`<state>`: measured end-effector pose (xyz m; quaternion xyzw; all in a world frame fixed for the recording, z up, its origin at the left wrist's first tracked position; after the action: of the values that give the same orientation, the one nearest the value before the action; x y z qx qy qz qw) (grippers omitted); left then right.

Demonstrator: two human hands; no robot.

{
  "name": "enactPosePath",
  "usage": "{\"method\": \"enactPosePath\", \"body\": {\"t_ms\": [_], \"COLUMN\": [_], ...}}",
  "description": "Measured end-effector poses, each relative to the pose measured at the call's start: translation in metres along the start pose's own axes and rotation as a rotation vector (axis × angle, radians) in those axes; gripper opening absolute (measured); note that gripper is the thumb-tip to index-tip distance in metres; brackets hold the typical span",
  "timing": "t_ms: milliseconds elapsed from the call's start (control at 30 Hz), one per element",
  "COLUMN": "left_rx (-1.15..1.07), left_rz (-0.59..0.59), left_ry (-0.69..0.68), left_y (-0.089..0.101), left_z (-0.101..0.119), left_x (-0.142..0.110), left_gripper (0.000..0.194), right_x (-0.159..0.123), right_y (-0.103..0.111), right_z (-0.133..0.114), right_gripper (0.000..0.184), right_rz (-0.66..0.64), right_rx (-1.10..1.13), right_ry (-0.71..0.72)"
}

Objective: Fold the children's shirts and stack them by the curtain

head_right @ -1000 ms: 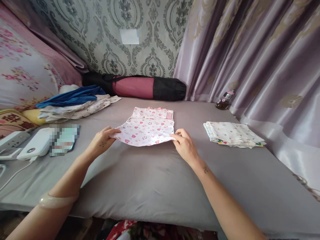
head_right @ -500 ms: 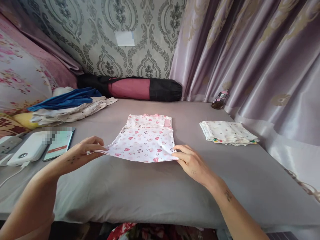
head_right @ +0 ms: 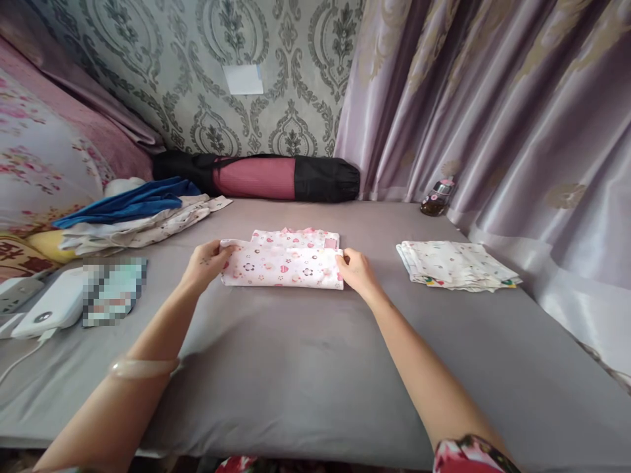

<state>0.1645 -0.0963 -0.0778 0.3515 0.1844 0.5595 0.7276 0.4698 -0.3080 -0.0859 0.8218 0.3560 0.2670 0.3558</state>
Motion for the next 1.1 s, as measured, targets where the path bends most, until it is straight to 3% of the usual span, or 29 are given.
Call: {"method": "enactPosePath", "body": {"t_ms": [100,267,467,667,967,1100], "left_rx": [0.152,0.183,0.217,0.290,0.398,0.404], "left_rz": [0.085,0.099,0.105,0.092,0.061,0.101], "left_ry": [0.026,0.054,0.062,0.077,0.124,0.154], "left_y": [-0.013,-0.038,-0.049,-0.062,-0.078,-0.078], "left_z": [0.007,0.012,0.018,0.016,0.009,0.008], "left_x": [0.016,0.030,0.046,0.063,0.075,0.073], "left_gripper": [0.023,0.031,0.035,0.035,0.031,0.035], "right_x": [0.024,0.045,0.059,0.076,0.084,0.084], "right_y": [-0.013,-0.025,-0.032,-0.044,-0.051,-0.051], "right_z": [0.005,-0.001,-0.012,-0.007,0.010,0.017], "right_gripper": [0.023,0.030,0.037,0.033,0.031,0.031], "right_rz": [0.011,-0.004,0.010,0.007,0.018,0.018], "right_rx": [-0.119,-0.307,-0.383,-0.469,-0.392,-0.326], "right_ry": [-0.077,-0.152,-0.146,-0.151,-0.235,-0.302]}}
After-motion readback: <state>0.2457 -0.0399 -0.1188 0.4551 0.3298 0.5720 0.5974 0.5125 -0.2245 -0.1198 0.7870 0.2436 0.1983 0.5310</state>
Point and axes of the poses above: each hand's wrist, its own x-axis towards the middle knuckle, its own y-axis out of the back of the hand, z = x × y, the point moved 8 cm from there along x, towards the middle knuckle, and after that the axes turned 2 degrees about z, right-handed, at the moved point
